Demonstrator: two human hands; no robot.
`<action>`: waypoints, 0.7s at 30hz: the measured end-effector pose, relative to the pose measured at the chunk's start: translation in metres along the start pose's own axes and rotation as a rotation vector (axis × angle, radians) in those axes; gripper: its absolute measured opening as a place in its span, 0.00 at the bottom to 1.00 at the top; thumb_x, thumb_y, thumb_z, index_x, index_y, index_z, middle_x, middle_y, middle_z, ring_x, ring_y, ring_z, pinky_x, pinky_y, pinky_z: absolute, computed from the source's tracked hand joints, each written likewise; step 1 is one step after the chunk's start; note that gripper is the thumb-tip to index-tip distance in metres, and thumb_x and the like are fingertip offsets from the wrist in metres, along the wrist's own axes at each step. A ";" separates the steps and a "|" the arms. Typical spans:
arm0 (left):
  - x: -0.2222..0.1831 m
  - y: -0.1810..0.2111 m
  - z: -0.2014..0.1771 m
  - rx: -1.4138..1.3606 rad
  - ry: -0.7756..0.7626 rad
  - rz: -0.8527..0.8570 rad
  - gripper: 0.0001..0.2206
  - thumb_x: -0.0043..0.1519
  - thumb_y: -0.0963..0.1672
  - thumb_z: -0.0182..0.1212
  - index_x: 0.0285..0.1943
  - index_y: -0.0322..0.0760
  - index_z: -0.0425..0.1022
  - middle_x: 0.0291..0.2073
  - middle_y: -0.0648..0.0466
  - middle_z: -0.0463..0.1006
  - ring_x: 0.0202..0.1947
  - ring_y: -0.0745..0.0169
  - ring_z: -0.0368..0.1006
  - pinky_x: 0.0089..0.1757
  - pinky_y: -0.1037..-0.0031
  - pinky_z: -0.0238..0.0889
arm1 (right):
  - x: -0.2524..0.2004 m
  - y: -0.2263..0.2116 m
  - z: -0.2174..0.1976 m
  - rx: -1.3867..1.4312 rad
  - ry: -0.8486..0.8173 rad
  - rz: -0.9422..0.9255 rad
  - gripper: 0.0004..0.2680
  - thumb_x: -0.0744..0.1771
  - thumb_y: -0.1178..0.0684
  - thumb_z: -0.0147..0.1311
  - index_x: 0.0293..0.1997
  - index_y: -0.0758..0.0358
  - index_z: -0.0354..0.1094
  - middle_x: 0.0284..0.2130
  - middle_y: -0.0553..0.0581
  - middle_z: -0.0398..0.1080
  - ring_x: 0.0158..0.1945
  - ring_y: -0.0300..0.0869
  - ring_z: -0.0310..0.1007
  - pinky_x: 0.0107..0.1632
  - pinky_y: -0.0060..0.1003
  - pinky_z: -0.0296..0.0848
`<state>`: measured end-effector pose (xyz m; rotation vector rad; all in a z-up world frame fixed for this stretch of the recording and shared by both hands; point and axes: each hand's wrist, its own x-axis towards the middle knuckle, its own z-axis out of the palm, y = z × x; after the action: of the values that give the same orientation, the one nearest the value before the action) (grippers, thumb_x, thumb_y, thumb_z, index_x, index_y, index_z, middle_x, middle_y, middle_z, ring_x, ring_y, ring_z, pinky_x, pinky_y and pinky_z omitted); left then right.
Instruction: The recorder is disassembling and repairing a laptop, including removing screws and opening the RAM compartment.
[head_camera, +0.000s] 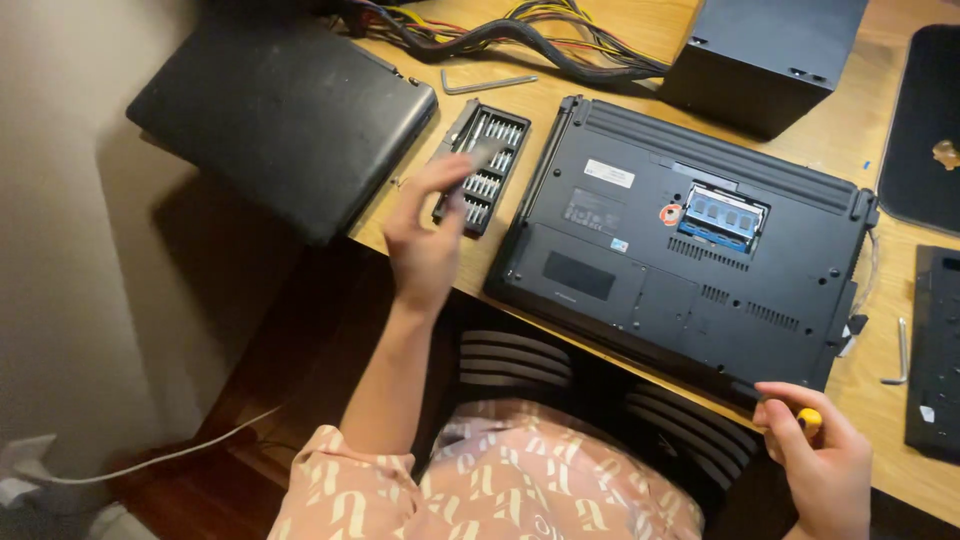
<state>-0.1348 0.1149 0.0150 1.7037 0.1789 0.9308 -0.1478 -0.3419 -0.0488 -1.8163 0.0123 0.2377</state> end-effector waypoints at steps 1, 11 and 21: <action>0.014 -0.001 -0.008 0.252 0.055 0.254 0.13 0.62 0.32 0.59 0.53 0.32 0.77 0.54 0.48 0.80 0.59 0.51 0.76 0.62 0.66 0.68 | -0.002 0.001 -0.003 0.034 0.013 0.009 0.07 0.70 0.62 0.53 0.53 0.69 0.72 0.31 0.53 0.71 0.27 0.30 0.61 0.28 0.25 0.56; 0.063 -0.072 -0.107 1.037 -0.251 0.254 0.13 0.63 0.37 0.60 0.56 0.30 0.80 0.58 0.40 0.77 0.62 0.43 0.68 0.62 0.42 0.49 | -0.003 -0.013 0.000 0.049 0.105 0.017 0.07 0.69 0.63 0.52 0.49 0.71 0.73 0.29 0.52 0.69 0.25 0.29 0.58 0.27 0.24 0.54; -0.020 0.003 0.031 0.605 -0.564 0.404 0.17 0.60 0.37 0.62 0.59 0.30 0.76 0.64 0.38 0.71 0.68 0.36 0.63 0.65 0.50 0.54 | -0.001 -0.024 0.004 0.569 0.299 -0.231 0.13 0.73 0.51 0.44 0.52 0.77 0.68 0.37 0.57 0.67 0.40 0.43 0.70 0.47 0.40 0.70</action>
<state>-0.1290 0.0797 0.0063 2.5633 -0.3033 0.6705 -0.1458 -0.3318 -0.0263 -1.2564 0.0726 -0.1904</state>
